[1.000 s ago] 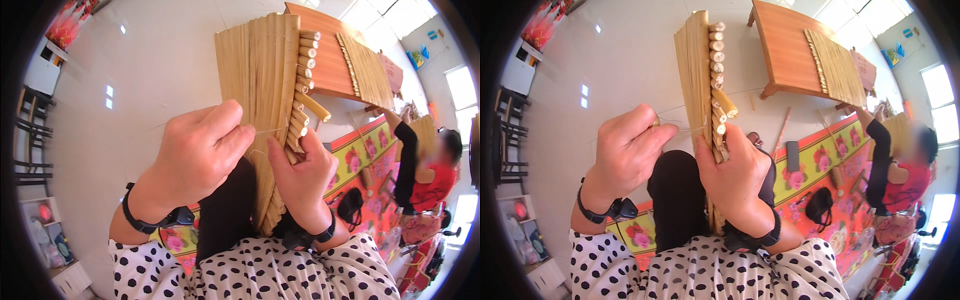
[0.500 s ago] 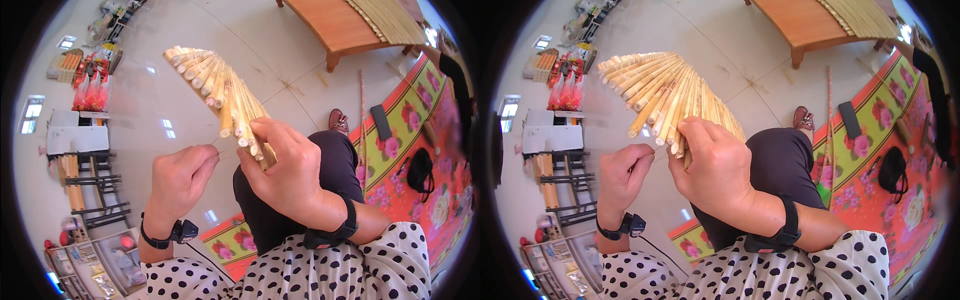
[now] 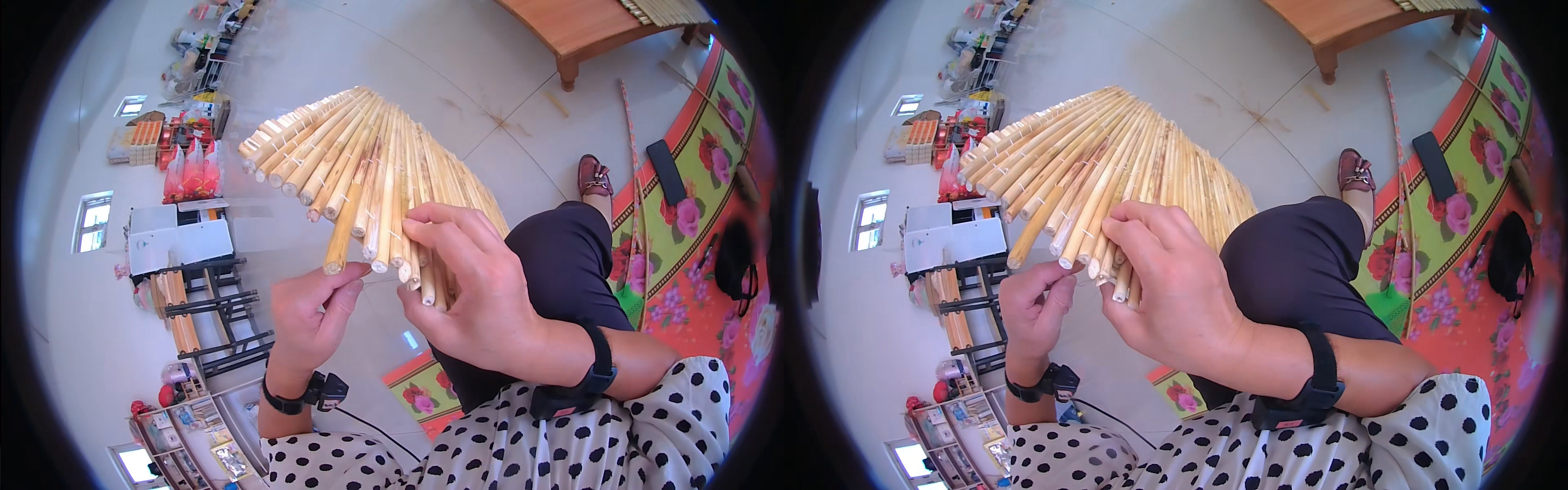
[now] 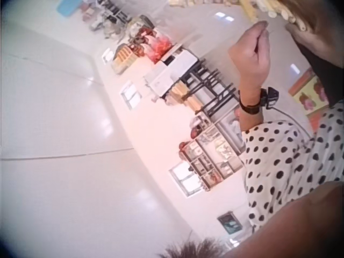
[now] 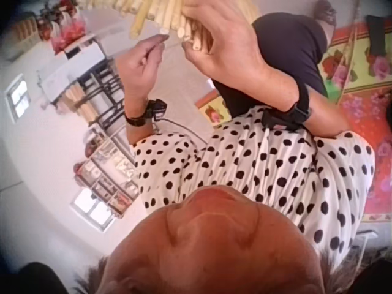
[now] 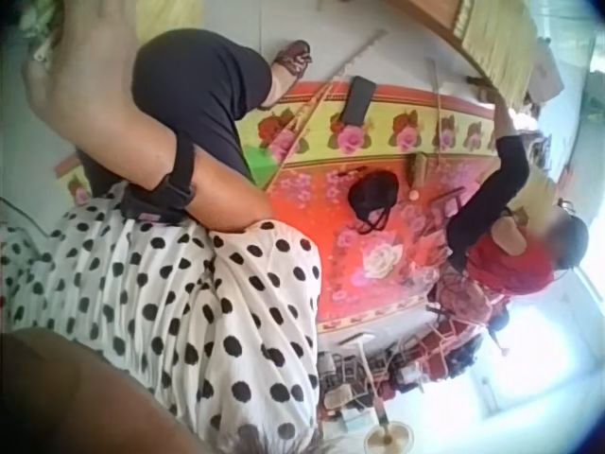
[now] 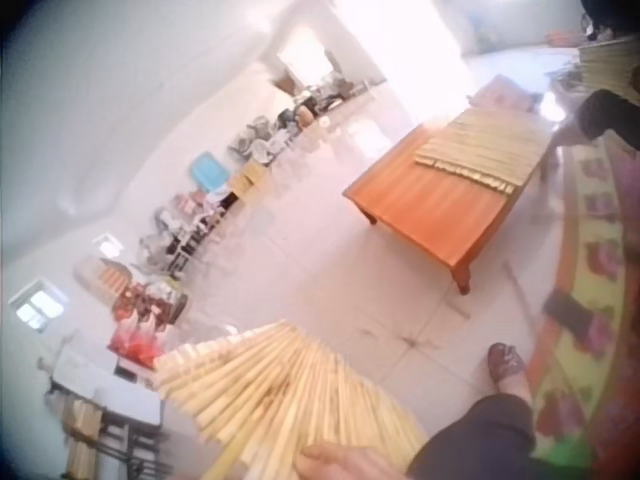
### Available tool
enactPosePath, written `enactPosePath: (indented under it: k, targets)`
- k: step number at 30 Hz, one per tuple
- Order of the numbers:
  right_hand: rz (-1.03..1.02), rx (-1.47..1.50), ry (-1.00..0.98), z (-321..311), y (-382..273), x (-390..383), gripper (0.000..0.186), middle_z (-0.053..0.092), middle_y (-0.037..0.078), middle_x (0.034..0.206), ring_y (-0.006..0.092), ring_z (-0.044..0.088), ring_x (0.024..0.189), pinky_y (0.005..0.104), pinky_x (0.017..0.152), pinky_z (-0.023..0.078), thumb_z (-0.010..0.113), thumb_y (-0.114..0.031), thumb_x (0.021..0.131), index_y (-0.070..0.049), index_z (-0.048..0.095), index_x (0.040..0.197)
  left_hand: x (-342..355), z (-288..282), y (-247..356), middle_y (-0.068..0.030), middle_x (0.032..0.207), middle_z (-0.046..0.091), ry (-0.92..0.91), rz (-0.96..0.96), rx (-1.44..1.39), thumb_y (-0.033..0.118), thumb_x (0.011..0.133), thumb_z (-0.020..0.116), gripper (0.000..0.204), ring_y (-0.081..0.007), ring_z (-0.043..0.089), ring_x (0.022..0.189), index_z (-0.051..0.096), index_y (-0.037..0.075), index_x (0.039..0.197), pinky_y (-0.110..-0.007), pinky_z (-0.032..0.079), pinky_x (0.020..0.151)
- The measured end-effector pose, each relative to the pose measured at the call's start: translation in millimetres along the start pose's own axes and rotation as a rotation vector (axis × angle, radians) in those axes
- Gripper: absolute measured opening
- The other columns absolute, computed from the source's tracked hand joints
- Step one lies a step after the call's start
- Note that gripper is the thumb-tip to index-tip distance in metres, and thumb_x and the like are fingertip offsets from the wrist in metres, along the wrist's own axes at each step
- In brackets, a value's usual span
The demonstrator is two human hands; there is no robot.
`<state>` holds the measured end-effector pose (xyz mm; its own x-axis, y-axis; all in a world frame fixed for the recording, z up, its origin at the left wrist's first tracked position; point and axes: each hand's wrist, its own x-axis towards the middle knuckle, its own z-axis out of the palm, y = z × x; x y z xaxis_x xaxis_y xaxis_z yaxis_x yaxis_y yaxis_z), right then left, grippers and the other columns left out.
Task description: The person sits on a floral mat and weaves a bamboo mat by hand. They use a needle and thread to stitch bamboo strips together, repeatedly pulling the thread through the strips to secure them.
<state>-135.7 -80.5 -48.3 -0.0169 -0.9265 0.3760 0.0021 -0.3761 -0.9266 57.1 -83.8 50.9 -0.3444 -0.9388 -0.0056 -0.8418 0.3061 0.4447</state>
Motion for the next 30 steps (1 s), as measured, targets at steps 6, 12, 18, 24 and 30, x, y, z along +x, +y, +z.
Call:
enactPosePath:
  k: [6, 12, 18, 24, 30]
  targets:
    - [0.0, 0.116, -0.01, 0, 3, -4, 0.056, 0.058, 0.019, 0.123, 0.0366, 0.058, 0.109, 0.0398, 0.093, 0.05, 0.074, -0.001, 0.067, 0.005, 0.06, 0.121, -6, 4, -3, -0.0095, 0.068, 0.066, 0.068, 0.065, 0.032, 0.001, 0.089, 0.069, 0.013, -0.0197, 0.063, 0.055, 0.074, 0.003, 0.101, -0.029, 0.047, 0.053]
    - [-0.02, 0.159, -0.021, 0, 8, -5, 0.057, 0.059, 0.019, 0.124, 0.0366, 0.058, 0.11, 0.0393, 0.093, 0.05, 0.074, -0.001, 0.066, 0.007, 0.061, 0.121, -8, 9, -8, -0.0105, 0.072, 0.069, 0.117, 0.131, 0.029, -0.002, 0.088, 0.069, 0.01, -0.0143, 0.062, 0.056, 0.072, -0.001, 0.097, -0.026, 0.044, 0.052]
    - [-0.043, 0.121, -0.011, -2, 12, -5, 0.059, 0.058, 0.02, 0.127, 0.0378, 0.057, 0.11, 0.04, 0.094, 0.05, 0.074, -0.001, 0.065, 0.008, 0.061, 0.122, 3, 18, -12, -0.0107, 0.069, 0.067, 0.165, 0.217, 0.082, -0.001, 0.086, 0.072, 0.008, -0.0193, 0.063, 0.054, 0.071, 0.001, 0.095, -0.029, 0.045, 0.051]
    - [-0.05, 0.183, -0.03, 3, 8, -5, 0.06, 0.058, 0.021, 0.127, 0.0385, 0.057, 0.11, 0.0408, 0.095, 0.05, 0.074, -0.001, 0.066, 0.008, 0.061, 0.123, -6, 13, -4, -0.0103, 0.065, 0.065, 0.196, 0.163, 0.122, 0.001, 0.085, 0.075, 0.008, -0.0234, 0.064, 0.053, 0.071, 0.002, 0.091, -0.032, 0.046, 0.05]
    - [-0.045, 0.178, -0.05, 2, 15, -7, 0.062, 0.059, 0.021, 0.128, 0.0375, 0.057, 0.114, 0.0403, 0.097, 0.049, 0.076, -0.001, 0.065, 0.008, 0.061, 0.125, 5, 22, -1, -0.0105, 0.068, 0.066, 0.155, 0.173, 0.127, 0.003, 0.087, 0.073, 0.005, -0.0246, 0.064, 0.055, 0.069, 0.002, 0.091, -0.032, 0.048, 0.052]
